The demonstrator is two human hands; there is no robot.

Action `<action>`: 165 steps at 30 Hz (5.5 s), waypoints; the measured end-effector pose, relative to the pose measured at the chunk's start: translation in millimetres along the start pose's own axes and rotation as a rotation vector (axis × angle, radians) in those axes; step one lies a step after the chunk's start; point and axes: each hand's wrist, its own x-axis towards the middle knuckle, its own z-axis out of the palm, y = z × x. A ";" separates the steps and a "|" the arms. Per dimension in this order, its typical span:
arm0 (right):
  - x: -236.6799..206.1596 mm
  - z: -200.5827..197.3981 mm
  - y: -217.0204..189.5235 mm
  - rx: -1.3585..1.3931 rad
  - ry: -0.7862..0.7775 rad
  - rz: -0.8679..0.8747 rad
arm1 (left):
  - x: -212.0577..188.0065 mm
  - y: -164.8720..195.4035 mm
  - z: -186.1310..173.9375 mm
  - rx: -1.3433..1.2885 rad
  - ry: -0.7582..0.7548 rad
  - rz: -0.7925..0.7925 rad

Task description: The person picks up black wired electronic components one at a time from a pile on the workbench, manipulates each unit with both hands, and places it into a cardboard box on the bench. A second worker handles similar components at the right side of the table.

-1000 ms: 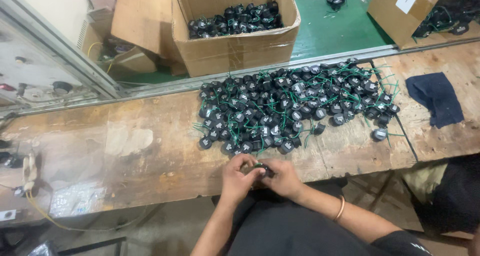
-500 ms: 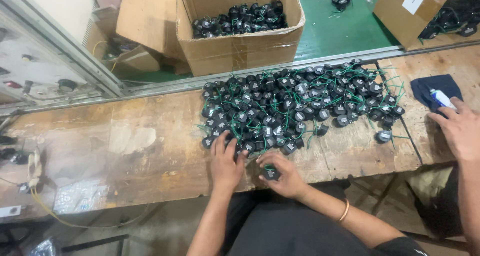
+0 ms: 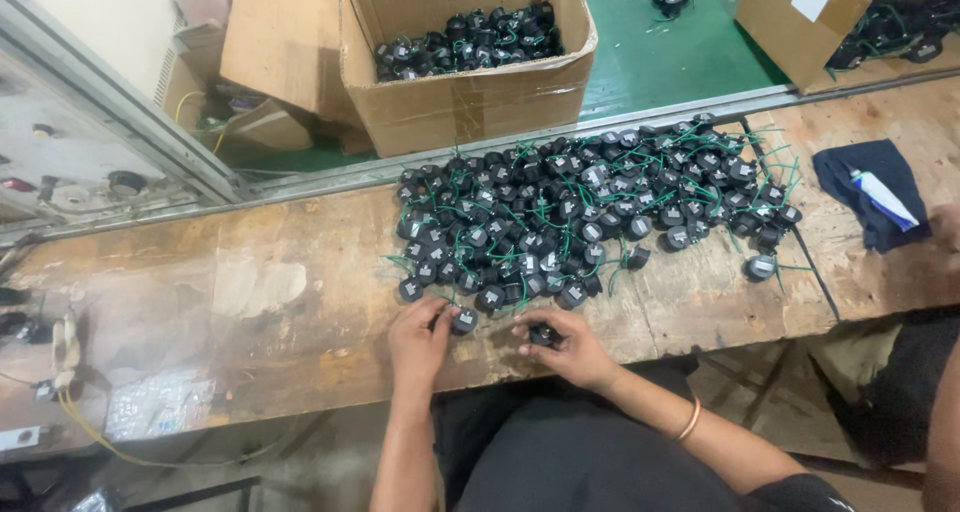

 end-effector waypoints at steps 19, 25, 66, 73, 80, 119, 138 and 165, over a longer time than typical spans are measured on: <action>4.0 -3.9 -12.5 -0.231 -0.161 -0.174 | -21.4 84.0 37.9 -0.379 -0.125 0.467; 2.8 4.2 -6.3 -0.341 -0.009 0.015 | -25.0 72.0 22.1 -0.374 -0.308 0.380; 8.2 1.1 -16.6 -0.275 -0.102 -0.167 | -26.5 80.5 37.5 -0.453 -0.127 0.213; 12.0 -1.0 -26.1 -0.253 -0.091 -0.207 | -28.4 59.1 21.7 -0.427 -0.274 0.475; 12.7 3.8 -33.9 -0.270 -0.140 -0.188 | -43.2 54.8 49.3 -0.668 -0.165 -0.155; 11.8 -6.3 -19.2 -0.070 -0.031 -0.128 | 3.8 37.1 44.5 -0.181 0.186 0.072; 13.5 -6.7 -1.1 -0.256 -0.088 -0.274 | -10.1 118.4 37.4 -0.217 -0.115 0.528; 0.1 -4.8 2.7 0.153 0.064 -0.071 | -18.0 69.8 21.8 -0.255 -0.015 0.236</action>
